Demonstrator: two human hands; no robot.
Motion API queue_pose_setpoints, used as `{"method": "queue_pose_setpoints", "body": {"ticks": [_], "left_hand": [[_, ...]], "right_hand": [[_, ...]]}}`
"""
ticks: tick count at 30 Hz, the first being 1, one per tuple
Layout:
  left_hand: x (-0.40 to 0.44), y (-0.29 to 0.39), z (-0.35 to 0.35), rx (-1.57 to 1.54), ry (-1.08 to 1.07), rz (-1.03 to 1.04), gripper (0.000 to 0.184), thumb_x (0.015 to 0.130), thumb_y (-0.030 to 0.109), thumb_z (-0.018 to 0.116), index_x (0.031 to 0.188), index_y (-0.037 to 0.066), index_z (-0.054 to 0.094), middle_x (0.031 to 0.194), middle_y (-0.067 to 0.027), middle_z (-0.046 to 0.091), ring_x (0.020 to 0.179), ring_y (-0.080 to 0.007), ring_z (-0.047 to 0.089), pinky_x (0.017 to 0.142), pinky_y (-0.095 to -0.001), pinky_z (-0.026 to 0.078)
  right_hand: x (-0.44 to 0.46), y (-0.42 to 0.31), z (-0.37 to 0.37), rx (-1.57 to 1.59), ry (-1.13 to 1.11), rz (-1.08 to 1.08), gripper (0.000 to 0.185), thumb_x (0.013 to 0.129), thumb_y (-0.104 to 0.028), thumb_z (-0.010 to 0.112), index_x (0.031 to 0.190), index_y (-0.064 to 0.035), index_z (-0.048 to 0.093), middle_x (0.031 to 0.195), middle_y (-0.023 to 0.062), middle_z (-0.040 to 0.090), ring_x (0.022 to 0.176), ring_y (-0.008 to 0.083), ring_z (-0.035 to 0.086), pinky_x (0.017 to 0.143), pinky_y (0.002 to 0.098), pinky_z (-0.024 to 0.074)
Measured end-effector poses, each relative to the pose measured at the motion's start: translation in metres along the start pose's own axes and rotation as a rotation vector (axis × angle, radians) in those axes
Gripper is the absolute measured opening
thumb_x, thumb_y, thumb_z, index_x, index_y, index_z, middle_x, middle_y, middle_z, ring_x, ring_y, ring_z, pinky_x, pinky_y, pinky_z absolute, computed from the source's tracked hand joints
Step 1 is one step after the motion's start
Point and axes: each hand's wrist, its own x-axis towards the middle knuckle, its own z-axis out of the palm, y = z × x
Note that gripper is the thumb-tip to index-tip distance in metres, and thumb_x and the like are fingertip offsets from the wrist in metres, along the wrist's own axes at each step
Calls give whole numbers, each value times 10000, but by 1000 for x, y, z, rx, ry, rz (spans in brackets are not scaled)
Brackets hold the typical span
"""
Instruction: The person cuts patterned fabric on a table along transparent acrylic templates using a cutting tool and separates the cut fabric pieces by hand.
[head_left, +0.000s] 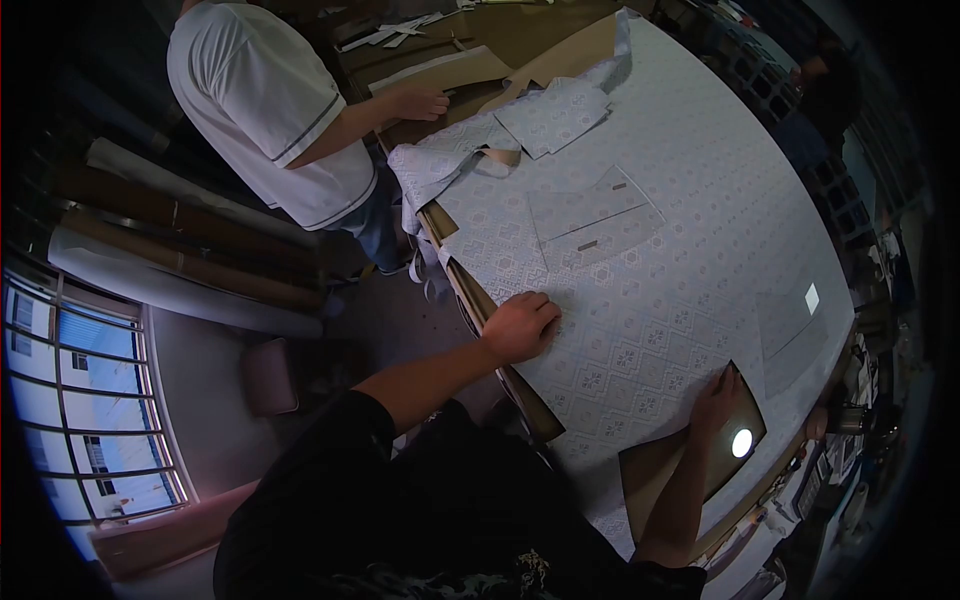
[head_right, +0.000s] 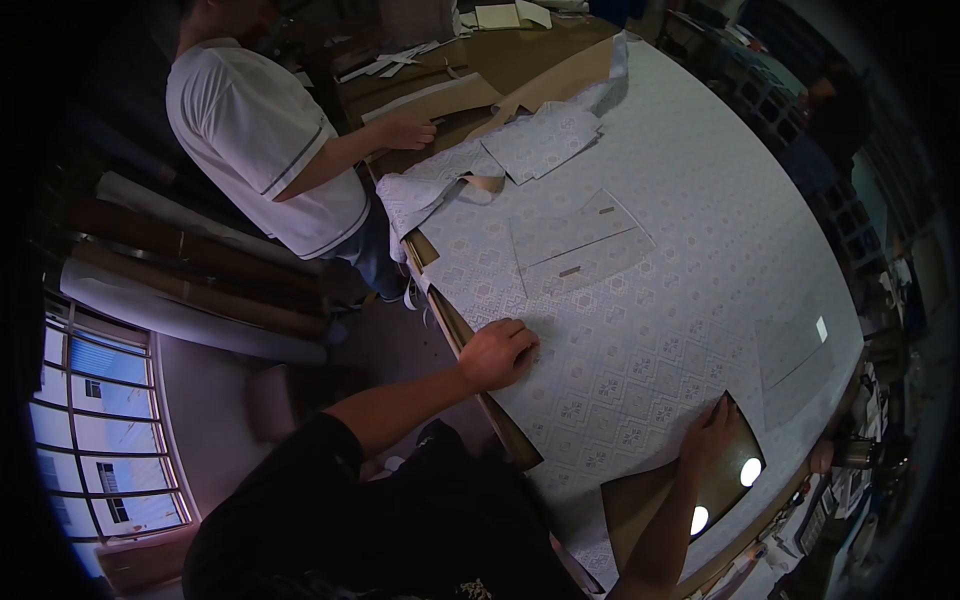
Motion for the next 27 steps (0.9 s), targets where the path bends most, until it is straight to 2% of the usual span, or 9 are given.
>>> {"method": "queue_pose_setpoints", "body": {"ticks": [27], "left_hand": [[0,-1,-2,-8,9,12,124,841,96,721,938,58,654,900,-115,625,852,-317,644,778,-417,543]], "right_hand": [[-1,-2,2,31,27,-8,421,1027,-236,574,1370,9,583,1438,290,510,1339,454,487,1135,519,396]]}}
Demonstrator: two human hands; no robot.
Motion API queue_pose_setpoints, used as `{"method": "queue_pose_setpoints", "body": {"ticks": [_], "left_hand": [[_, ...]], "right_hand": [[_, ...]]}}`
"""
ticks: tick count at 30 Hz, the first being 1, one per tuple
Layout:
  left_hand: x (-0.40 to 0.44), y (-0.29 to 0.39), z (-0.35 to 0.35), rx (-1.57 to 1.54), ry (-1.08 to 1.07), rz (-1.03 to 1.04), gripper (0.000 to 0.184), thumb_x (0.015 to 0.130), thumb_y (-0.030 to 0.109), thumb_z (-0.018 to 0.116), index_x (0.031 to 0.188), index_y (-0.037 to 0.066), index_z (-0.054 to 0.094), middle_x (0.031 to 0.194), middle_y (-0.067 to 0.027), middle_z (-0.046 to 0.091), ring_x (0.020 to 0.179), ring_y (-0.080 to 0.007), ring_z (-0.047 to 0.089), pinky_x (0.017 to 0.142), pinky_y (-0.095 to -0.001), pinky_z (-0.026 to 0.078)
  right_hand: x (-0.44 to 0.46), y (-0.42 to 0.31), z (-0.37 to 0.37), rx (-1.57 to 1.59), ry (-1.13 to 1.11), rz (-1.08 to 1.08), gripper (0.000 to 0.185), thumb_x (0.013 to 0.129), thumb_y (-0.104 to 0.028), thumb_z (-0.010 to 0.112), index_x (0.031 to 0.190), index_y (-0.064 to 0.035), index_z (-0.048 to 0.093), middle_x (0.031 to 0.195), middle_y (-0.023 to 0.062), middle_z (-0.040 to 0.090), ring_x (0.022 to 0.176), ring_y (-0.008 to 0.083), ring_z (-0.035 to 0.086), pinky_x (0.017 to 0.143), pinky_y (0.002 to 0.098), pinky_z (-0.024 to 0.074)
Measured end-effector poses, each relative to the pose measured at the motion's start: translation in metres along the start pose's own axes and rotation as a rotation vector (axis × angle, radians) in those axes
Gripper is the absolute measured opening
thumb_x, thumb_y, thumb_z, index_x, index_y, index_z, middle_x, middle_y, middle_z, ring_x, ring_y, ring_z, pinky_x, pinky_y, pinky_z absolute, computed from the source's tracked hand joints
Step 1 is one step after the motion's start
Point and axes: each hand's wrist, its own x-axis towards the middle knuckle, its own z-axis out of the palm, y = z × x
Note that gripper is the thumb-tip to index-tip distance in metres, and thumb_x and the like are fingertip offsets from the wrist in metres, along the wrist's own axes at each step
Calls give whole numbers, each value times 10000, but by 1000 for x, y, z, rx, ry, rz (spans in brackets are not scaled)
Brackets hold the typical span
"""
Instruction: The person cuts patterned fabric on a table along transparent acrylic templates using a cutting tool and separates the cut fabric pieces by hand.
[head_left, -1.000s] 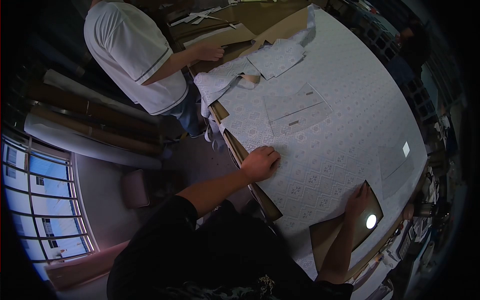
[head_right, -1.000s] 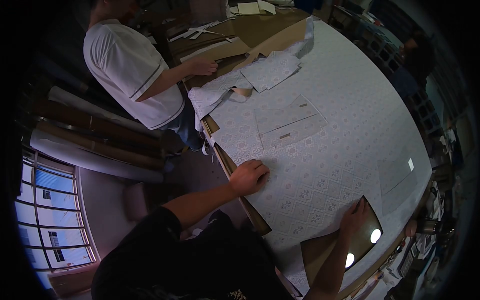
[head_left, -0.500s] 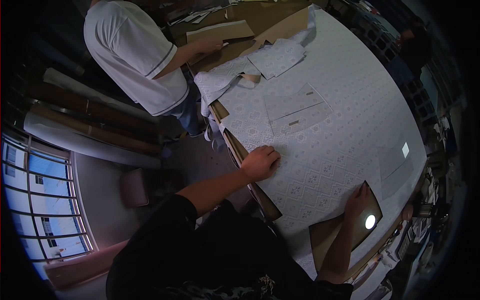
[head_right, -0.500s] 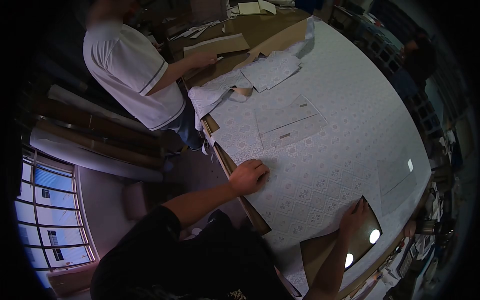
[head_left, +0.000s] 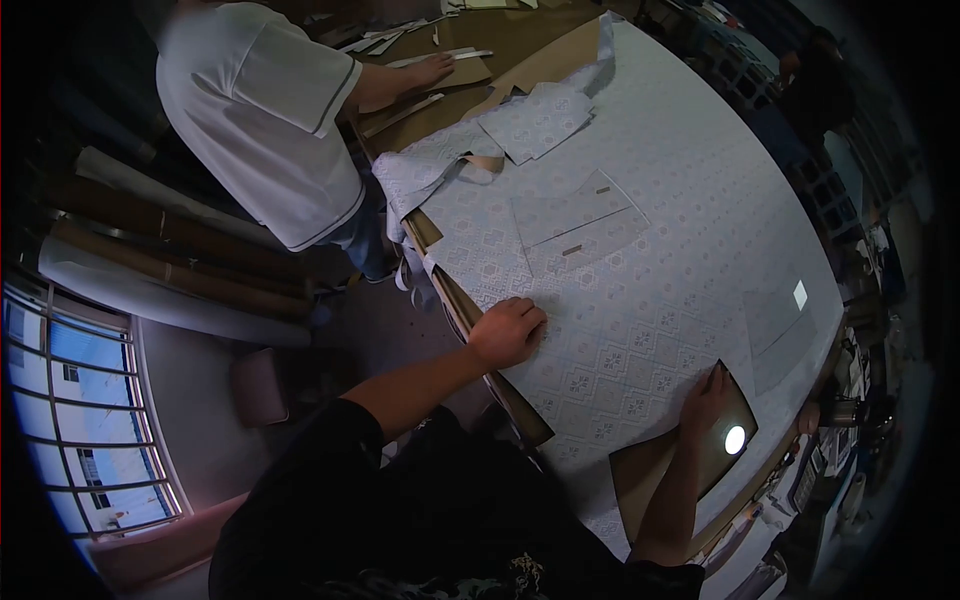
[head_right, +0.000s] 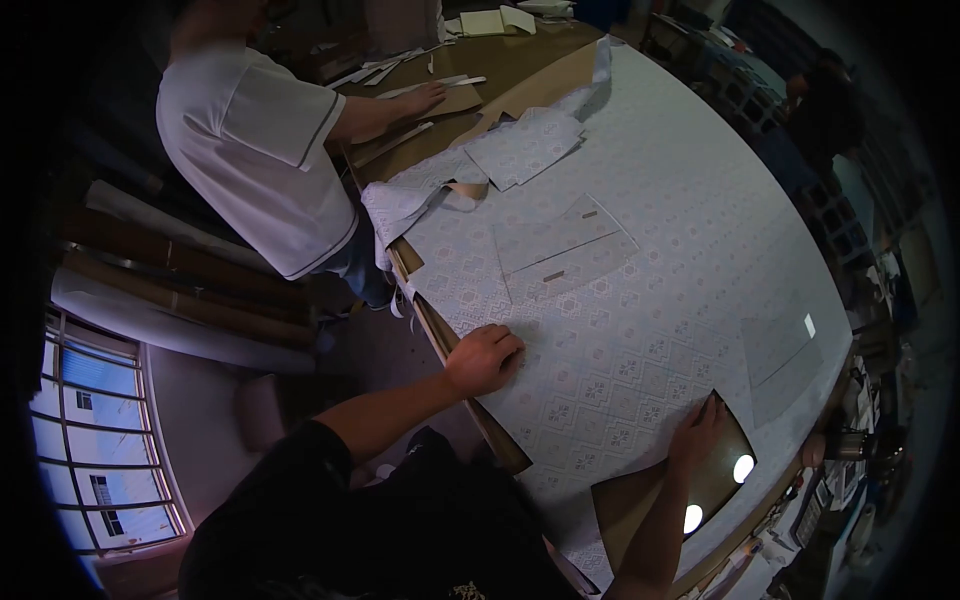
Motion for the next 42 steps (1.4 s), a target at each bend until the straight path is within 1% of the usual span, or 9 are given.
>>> {"method": "queue_pose_setpoints", "body": {"ticks": [5,7,11,13,20,22,29,37,42], "left_hand": [[2,2,2,-13,-27,-13,120,847,95,722,935,61,649,884,-121,620,822,-325,638,749,-428,535],[2,2,1,-19,-8,-12,117,854,98,722,935,62,647,877,-122,618,810,-330,635,732,-433,530],[2,3,0,-21,-10,8,116,854,95,723,934,60,647,877,-122,620,812,-334,636,733,-432,530],[2,3,1,-13,-10,-14,115,849,92,725,930,61,649,870,-121,622,812,-334,636,738,-433,531],[3,3,2,-20,4,26,102,856,106,715,912,66,640,875,-119,621,828,-331,638,740,-435,533],[1,4,3,-14,-3,-12,100,849,100,718,906,69,642,874,-117,623,828,-331,639,738,-435,533],[3,5,2,-32,-12,12,100,835,86,721,903,67,651,850,-119,623,821,-333,640,729,-439,532],[6,10,-2,-19,-11,-22,108,805,61,743,893,45,682,828,-133,635,787,-346,639,689,-452,524],[4,6,3,-29,-14,-21,107,805,61,742,894,44,684,828,-138,634,776,-351,640,676,-456,525]], "right_hand": [[-2,-8,-9,-71,22,17,409,1014,-212,587,1355,14,591,1419,287,530,1330,451,496,1128,516,404],[-1,-8,-7,-45,37,-19,409,1010,-210,586,1349,18,595,1405,281,546,1323,449,504,1125,517,404],[0,-12,-9,-31,39,16,406,1012,-215,583,1340,25,601,1407,277,551,1323,448,507,1123,514,408],[-1,-13,-12,-38,29,-1,408,1007,-218,591,1341,17,603,1411,273,554,1329,452,503,1125,510,407],[-3,-14,-9,24,47,77,423,989,-218,616,1360,-15,601,1428,273,543,1347,454,489,1142,521,388],[-4,-11,-7,-1,47,48,428,979,-217,626,1361,-25,605,1434,270,540,1345,461,486,1136,534,391],[-5,-20,-15,19,58,84,426,967,-213,635,1349,-26,612,1443,262,534,1349,461,478,1126,536,395],[-4,-23,-16,9,106,29,408,950,-210,653,1310,-18,632,1393,253,559,1307,458,504,1108,534,416],[-4,-25,-19,27,110,55,404,944,-210,662,1296,-13,638,1387,253,561,1304,459,507,1103,535,423]]}}
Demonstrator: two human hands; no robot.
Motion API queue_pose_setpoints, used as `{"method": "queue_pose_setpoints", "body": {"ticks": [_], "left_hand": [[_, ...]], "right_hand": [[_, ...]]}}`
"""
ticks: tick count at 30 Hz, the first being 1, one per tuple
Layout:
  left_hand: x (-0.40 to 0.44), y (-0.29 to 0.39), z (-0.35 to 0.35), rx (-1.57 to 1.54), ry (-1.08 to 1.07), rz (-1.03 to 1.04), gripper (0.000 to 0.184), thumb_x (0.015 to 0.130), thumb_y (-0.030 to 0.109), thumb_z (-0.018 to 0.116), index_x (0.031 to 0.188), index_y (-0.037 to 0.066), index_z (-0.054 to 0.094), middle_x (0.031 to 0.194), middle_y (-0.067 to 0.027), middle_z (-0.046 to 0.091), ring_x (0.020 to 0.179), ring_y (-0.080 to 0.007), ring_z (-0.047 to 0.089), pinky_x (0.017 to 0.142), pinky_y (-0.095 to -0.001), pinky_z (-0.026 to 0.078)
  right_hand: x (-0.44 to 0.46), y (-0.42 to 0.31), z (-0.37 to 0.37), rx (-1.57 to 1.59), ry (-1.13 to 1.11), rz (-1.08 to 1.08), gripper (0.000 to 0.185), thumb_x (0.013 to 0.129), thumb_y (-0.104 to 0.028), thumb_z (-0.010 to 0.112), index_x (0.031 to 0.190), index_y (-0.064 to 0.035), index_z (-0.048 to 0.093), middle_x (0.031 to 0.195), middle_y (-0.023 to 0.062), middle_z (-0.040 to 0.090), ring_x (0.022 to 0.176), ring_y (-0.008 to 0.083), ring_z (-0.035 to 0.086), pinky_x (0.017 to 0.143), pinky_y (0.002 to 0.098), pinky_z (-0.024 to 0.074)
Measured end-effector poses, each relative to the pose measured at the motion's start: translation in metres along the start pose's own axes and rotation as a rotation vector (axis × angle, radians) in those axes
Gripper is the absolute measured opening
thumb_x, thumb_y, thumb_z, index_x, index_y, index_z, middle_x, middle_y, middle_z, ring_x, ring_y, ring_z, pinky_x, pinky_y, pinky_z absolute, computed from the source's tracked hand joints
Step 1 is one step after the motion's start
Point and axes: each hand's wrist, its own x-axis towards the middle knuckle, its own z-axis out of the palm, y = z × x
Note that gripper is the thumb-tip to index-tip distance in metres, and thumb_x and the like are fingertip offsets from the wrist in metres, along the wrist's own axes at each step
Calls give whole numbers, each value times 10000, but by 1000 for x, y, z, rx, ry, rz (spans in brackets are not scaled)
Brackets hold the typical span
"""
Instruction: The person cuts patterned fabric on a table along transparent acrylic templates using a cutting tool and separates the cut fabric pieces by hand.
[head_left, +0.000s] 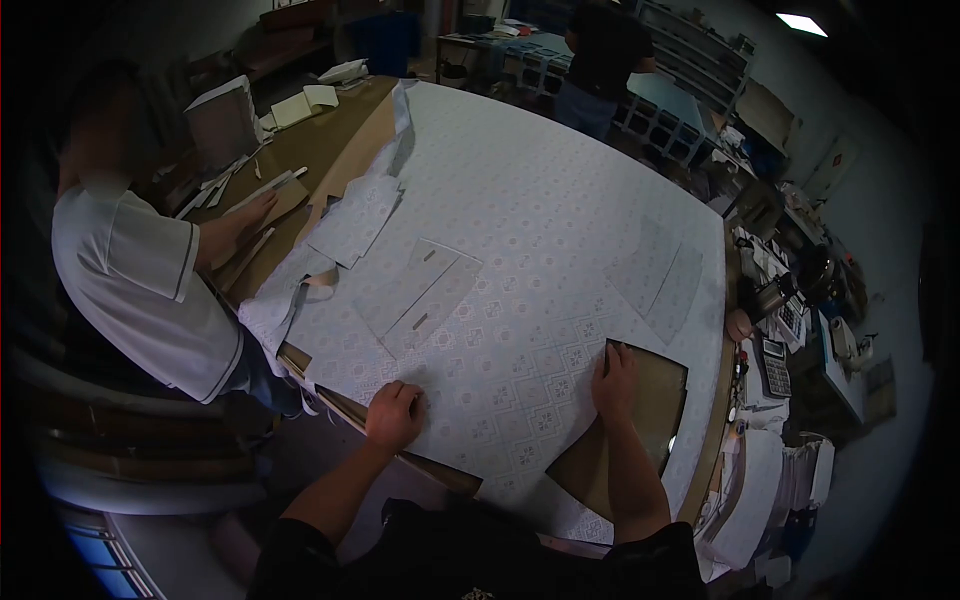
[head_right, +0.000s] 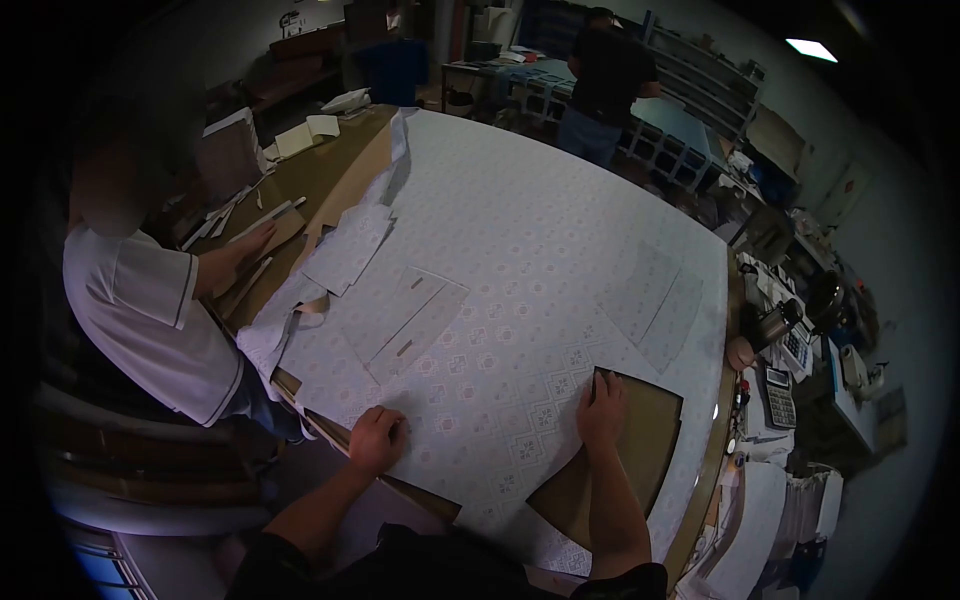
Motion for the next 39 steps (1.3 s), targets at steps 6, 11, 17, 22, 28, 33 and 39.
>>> {"method": "queue_pose_setpoints", "body": {"ticks": [6,11,17,22,28,33,39], "left_hand": [[0,0,0,5,17,21,104,809,67,742,892,46,683,821,-140,628,765,-352,636,676,-456,525],[0,3,-1,13,6,7,107,813,70,740,897,46,678,822,-139,626,767,-352,637,679,-458,525],[-2,1,-2,-9,-42,14,120,813,63,719,924,54,672,846,-143,625,799,-365,636,700,-471,530],[-3,-5,7,41,-23,35,111,838,55,715,938,46,668,848,-145,625,797,-354,631,694,-455,521],[-3,-4,7,7,-43,14,122,861,45,699,975,62,662,850,-139,618,784,-347,625,697,-459,504],[-2,-1,4,20,-50,28,126,866,44,695,987,58,660,858,-140,621,789,-346,629,699,-459,506],[-1,1,4,21,-50,35,108,871,41,698,972,44,660,855,-140,624,781,-338,630,689,-447,512]], "right_hand": [[-1,-3,0,-6,6,9,403,940,-217,665,1286,-12,644,1388,256,561,1306,458,506,1108,534,421],[-1,-5,-2,-17,5,24,406,940,-224,667,1287,-14,645,1396,260,556,1308,458,504,1114,539,413],[-1,-6,1,-9,16,51,405,941,-228,663,1287,-18,645,1390,257,564,1315,458,495,1117,539,407],[0,-6,-2,0,11,58,431,938,-271,655,1302,-40,641,1392,254,567,1327,449,495,1148,544,374],[0,-7,-3,-33,4,40,430,949,-252,653,1317,-32,625,1399,252,552,1318,448,497,1146,531,374],[1,-8,-5,-17,-4,48,427,951,-247,647,1316,-28,625,1403,255,550,1316,449,499,1145,531,376],[1,-9,-7,-21,6,48,419,948,-246,651,1305,-27,634,1394,257,562,1307,450,508,1142,526,384]]}}
